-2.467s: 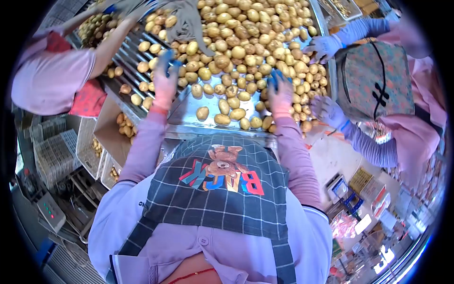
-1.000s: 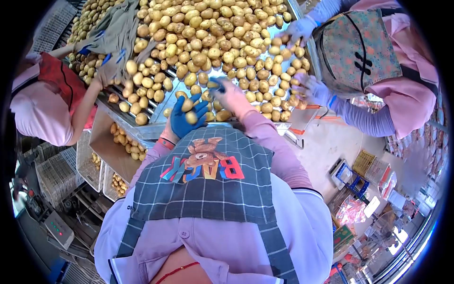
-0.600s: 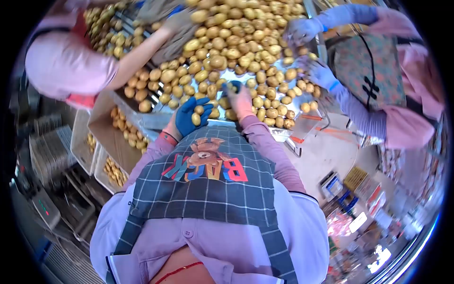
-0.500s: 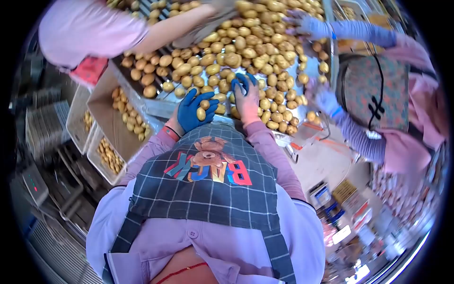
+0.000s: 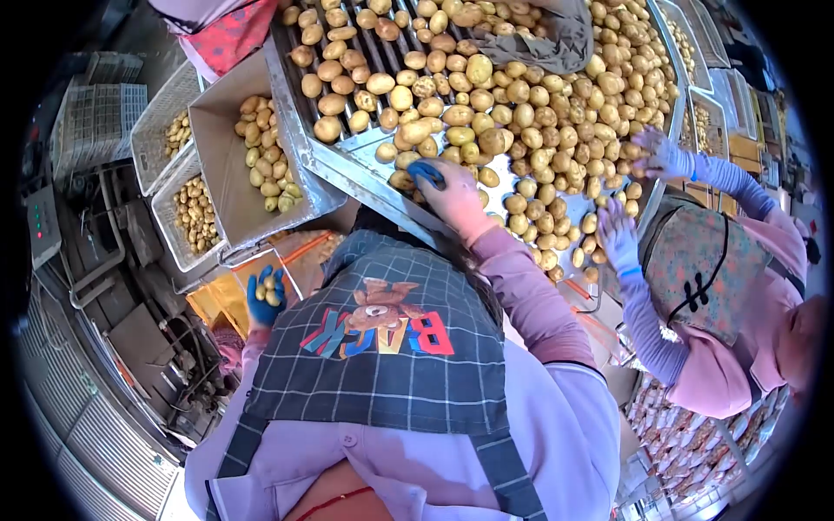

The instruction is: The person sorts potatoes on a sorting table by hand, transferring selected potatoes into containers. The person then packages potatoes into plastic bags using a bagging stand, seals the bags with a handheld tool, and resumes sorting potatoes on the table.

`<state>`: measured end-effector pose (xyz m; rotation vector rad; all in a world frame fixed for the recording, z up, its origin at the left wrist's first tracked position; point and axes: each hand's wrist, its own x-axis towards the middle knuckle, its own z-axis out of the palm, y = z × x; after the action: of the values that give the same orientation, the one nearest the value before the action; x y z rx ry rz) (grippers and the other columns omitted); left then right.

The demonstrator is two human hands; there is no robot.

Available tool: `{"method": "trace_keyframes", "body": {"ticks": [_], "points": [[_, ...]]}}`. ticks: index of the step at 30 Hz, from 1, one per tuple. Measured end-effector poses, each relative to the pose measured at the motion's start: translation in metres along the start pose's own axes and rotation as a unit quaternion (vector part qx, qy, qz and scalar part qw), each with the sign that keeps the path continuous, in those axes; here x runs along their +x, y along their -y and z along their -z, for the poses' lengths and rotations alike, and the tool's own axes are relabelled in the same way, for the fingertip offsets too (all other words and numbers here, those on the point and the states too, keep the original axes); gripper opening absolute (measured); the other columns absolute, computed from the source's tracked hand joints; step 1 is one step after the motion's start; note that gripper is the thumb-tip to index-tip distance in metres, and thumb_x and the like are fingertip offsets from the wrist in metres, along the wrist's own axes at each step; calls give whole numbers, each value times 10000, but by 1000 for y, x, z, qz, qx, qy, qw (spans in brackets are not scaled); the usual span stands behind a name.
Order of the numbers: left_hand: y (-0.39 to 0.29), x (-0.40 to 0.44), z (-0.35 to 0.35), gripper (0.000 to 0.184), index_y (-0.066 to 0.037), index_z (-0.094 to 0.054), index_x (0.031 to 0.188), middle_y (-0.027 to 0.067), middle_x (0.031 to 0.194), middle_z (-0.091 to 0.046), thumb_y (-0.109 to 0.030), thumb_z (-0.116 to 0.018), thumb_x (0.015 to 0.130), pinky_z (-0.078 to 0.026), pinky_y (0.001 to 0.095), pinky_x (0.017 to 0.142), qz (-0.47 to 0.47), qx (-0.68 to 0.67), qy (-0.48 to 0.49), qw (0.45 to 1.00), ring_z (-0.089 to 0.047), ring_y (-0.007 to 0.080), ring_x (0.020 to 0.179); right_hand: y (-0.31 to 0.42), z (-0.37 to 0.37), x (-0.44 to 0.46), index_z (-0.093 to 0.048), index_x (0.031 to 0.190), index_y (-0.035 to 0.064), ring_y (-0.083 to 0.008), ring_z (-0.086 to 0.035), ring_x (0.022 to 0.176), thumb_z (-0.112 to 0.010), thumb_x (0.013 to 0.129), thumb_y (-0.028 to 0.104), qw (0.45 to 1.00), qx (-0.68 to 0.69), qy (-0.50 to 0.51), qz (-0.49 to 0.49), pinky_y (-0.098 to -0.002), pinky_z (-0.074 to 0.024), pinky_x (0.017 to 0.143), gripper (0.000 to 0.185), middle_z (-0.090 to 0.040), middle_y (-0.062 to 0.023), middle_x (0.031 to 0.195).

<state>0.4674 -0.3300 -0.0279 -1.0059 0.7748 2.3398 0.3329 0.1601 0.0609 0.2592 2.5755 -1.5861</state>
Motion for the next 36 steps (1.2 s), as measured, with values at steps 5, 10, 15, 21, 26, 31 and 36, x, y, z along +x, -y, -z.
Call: {"method": "trace_keyframes", "body": {"ticks": [5, 10, 15, 21, 26, 31, 36], "points": [[1, -17, 118, 582, 90, -585, 1108, 191, 970, -670, -418, -658, 834, -472, 352, 795, -103, 399, -433, 802, -604, 279, 859, 27, -31, 96, -618, 1142, 66, -313, -598, 1051, -676, 805, 264, 946, -194, -68, 250, -414, -468, 910, 395, -647, -124, 1110], [-6, 39, -109, 734, -3, -346, 1435, 279, 1468, -309, -275, -696, 851, -234, 413, 1130, -399, 627, -358, 565, -280, 388, 1377, 4, -55, 43, -641, 989, 76, -307, -535, 1105, -653, 772, 337, 895, -343, 57, 278, -449, -421, 929, 339, -638, -116, 1031], [-5, 115, -306, 585, -9, -488, 1341, 253, 1450, -345, -108, -695, 803, -260, 414, 1125, -538, 696, -19, 476, -323, 372, 1360, -47, 31, -50, -620, 1190, 205, -315, -411, 1304, -633, 820, 357, 916, -372, 46, 143, -507, -216, 1140, 400, -502, -93, 1345], [68, 205, -460, 427, -27, -662, 1065, 168, 1032, -679, -382, -649, 829, -497, 411, 855, -476, 758, 202, 397, -641, 316, 978, -104, 80, -45, -604, 1244, 253, -349, -394, 1312, -590, 849, 388, 905, -365, -195, -94, -557, -224, 1107, 417, -451, -110, 1421], [134, 237, -474, 533, -101, -664, 1021, 140, 1057, -637, -548, -698, 732, -528, 443, 732, -375, 879, 92, 281, -644, 318, 921, -96, 27, -80, -611, 1228, 224, -415, -357, 1321, -643, 801, 398, 938, -298, -165, -69, -584, -193, 1118, 462, -398, -204, 1428], [131, 232, -449, 356, -152, -668, 1022, 179, 1063, -599, -307, -710, 705, -508, 430, 821, -394, 854, 186, 284, -624, 335, 950, -105, 51, -105, -637, 1196, 165, -407, -393, 1278, -668, 789, 359, 926, -294, -231, -53, -494, -279, 1100, 452, -418, -187, 1415], [86, 221, -443, 453, -60, -650, 1041, 179, 1081, -594, -348, -726, 700, -485, 413, 878, -372, 757, 189, 503, -602, 358, 983, -124, 78, -69, -686, 1075, 101, -374, -481, 1197, -652, 803, 299, 880, -259, -354, -185, -477, -320, 1064, 338, -550, -176, 1292]]}}
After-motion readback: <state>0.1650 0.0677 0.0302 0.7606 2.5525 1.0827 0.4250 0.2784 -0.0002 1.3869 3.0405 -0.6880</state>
